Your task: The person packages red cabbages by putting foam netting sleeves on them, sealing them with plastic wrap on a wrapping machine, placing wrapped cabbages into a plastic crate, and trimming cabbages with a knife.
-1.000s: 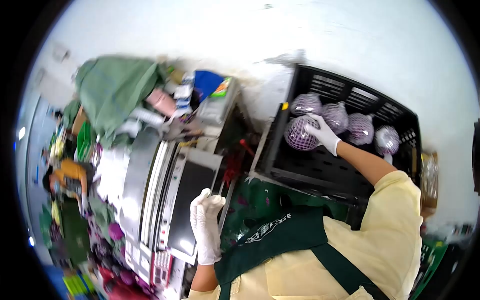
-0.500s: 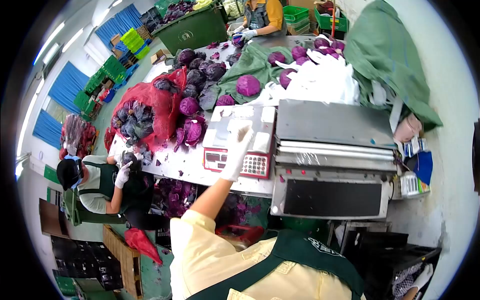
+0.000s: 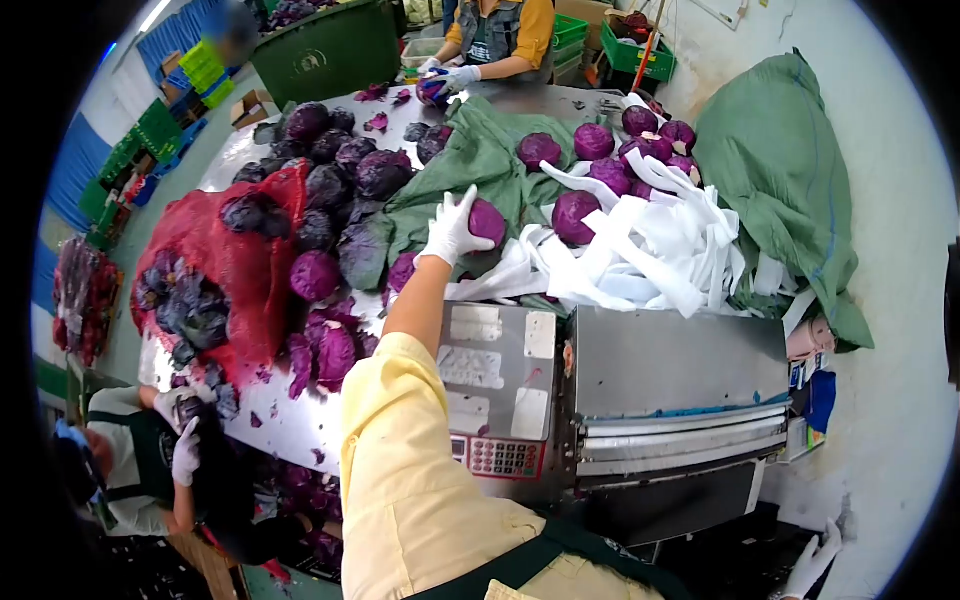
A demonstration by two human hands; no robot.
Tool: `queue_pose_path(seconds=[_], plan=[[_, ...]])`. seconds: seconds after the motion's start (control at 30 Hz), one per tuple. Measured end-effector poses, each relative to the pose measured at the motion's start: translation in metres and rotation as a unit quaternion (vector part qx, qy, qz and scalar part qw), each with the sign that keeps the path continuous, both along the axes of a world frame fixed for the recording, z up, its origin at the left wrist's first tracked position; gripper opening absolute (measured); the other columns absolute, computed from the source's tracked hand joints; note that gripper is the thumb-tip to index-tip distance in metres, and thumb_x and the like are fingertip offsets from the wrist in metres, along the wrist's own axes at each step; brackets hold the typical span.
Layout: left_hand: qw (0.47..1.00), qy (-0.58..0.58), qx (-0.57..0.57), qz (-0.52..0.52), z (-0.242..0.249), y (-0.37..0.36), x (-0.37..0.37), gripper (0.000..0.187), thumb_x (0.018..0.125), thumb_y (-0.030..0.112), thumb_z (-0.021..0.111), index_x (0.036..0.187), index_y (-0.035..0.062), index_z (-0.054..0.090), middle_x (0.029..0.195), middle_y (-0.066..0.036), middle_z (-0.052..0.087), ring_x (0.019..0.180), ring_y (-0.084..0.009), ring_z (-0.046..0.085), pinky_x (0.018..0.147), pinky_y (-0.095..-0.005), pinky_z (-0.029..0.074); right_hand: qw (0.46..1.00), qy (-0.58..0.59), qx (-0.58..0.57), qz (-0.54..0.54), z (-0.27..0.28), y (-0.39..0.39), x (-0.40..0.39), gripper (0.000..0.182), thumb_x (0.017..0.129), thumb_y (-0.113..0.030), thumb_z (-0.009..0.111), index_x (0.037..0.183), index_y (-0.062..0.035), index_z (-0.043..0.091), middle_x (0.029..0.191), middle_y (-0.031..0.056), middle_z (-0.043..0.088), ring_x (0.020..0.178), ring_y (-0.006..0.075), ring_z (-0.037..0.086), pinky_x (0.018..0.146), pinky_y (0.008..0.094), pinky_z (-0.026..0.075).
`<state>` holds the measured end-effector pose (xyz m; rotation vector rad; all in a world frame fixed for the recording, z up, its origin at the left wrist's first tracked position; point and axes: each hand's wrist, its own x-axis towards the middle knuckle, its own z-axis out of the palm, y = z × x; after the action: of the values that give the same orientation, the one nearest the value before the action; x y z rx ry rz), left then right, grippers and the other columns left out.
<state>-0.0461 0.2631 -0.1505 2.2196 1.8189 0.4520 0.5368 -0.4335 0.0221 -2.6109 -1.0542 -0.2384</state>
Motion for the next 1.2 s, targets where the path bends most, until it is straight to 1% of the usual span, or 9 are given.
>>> queue_pose_path(seconds=[0.13, 0.2, 0.23, 0.37, 0.53, 0.8, 0.93, 1.07, 1.2], plan=[[0.983, -0.171, -0.004, 0.064, -0.023, 0.044, -0.007, 0.103, 0.054, 0.045, 0.087, 0.143, 0.0179, 0.043, 0.127, -0.025, 0.052, 0.111, -0.0358, 0.06, 0.095, -0.0407, 0.05, 0.999, -0.009, 0.006, 0.039, -0.01, 0.027, -0.009, 0.045, 0.09, 0.002, 0.049, 0.135, -0.0041, 0.047, 0.134, 0.011, 0.048, 0.117, 0.0239, 0.051, 0.094, 0.0316, 0.043], [0.848, -0.51, -0.08, 0.12, -0.064, 0.061, -0.018, 0.099, 0.06, 0.042, 0.087, 0.143, 0.0144, 0.041, 0.131, -0.021, 0.051, 0.112, -0.0302, 0.059, 0.094, -0.0415, 0.05, 0.999, 0.006, -0.011, 0.049, -0.016, 0.045, -0.025, 0.044, 0.091, 0.001, 0.05, 0.135, -0.0038, 0.047, 0.132, 0.01, 0.05, 0.112, 0.0228, 0.052, 0.091, 0.0316, 0.045], [0.767, -0.595, -0.163, 0.18, -0.033, 0.033, -0.014, 0.098, 0.065, 0.038, 0.087, 0.144, 0.0084, 0.037, 0.133, -0.018, 0.05, 0.113, -0.0271, 0.057, 0.094, -0.042, 0.049, 0.999, 0.036, -0.002, 0.035, -0.02, 0.049, -0.024, 0.044, 0.091, 0.001, 0.051, 0.134, -0.0031, 0.047, 0.128, 0.0111, 0.052, 0.107, 0.0216, 0.054, 0.089, 0.0314, 0.045], [0.726, -0.668, -0.107, 0.128, 0.032, -0.034, -0.017, 0.098, 0.068, 0.033, 0.087, 0.144, 0.0028, 0.034, 0.132, -0.017, 0.051, 0.114, -0.0265, 0.056, 0.094, -0.0402, 0.049, 0.996, 0.087, 0.001, 0.03, -0.019, 0.079, -0.03, 0.044, 0.086, 0.005, 0.05, 0.13, -0.0008, 0.052, 0.129, 0.0162, 0.051, 0.121, 0.0293, 0.049, 0.102, 0.0363, 0.039], [0.948, -0.293, 0.122, -0.028, 0.097, -0.157, -0.032, 0.092, 0.062, 0.024, 0.084, 0.141, 0.0062, 0.042, 0.133, -0.022, 0.047, 0.128, -0.0328, 0.045, 0.108, -0.0397, 0.037, 0.984, 0.049, 0.031, 0.167, -0.004, 0.132, -0.068, 0.044, 0.084, 0.007, 0.05, 0.128, -0.0014, 0.053, 0.125, 0.016, 0.053, 0.12, 0.0321, 0.049, 0.104, 0.0379, 0.038], [0.989, -0.094, 0.09, -0.069, 0.114, -0.3, 0.018, 0.101, 0.056, 0.022, 0.086, 0.144, 0.0129, 0.037, 0.14, -0.027, 0.038, 0.132, -0.0456, 0.036, 0.106, -0.0482, 0.038, 0.916, 0.087, 0.092, 0.38, 0.006, 0.244, -0.074, 0.037, 0.081, 0.004, 0.06, 0.116, -0.0051, 0.061, 0.113, 0.0156, 0.057, 0.112, 0.0314, 0.054, 0.097, 0.0356, 0.042], [0.992, -0.071, 0.089, -0.062, 0.126, -0.327, 0.037, 0.108, 0.056, 0.03, 0.089, 0.148, 0.0173, 0.033, 0.145, -0.029, 0.033, 0.134, -0.0467, 0.034, 0.106, -0.0494, 0.039, 0.85, 0.103, 0.128, 0.5, -0.012, 0.33, -0.079, 0.034, 0.085, -0.013, 0.059, 0.118, -0.0065, 0.06, 0.111, 0.0174, 0.059, 0.11, 0.0338, 0.054, 0.096, 0.0397, 0.042], [0.99, -0.093, 0.104, -0.023, 0.13, -0.338, 0.042, 0.1, 0.063, 0.023, 0.087, 0.146, 0.0058, 0.034, 0.14, -0.024, 0.036, 0.132, -0.04, 0.037, 0.108, -0.0431, 0.035, 0.892, 0.2, 0.106, 0.392, -0.025, 0.413, -0.114, 0.052, 0.084, -0.026, 0.059, 0.133, -0.0117, 0.05, 0.106, 0.0214, 0.063, 0.107, 0.0374, 0.058, 0.098, 0.0434, 0.042], [0.979, -0.135, 0.149, -0.041, 0.139, -0.341, 0.059, 0.09, 0.071, 0.021, 0.082, 0.145, 0.0026, 0.035, 0.128, -0.021, 0.043, 0.12, -0.036, 0.045, 0.106, -0.0389, 0.037, 0.932, 0.171, 0.008, 0.32, -0.024, 0.446, -0.127, 0.043, 0.086, -0.022, 0.057, 0.128, -0.0138, 0.056, 0.109, 0.0176, 0.065, 0.109, 0.0341, 0.058, 0.093, 0.0401, 0.046]])
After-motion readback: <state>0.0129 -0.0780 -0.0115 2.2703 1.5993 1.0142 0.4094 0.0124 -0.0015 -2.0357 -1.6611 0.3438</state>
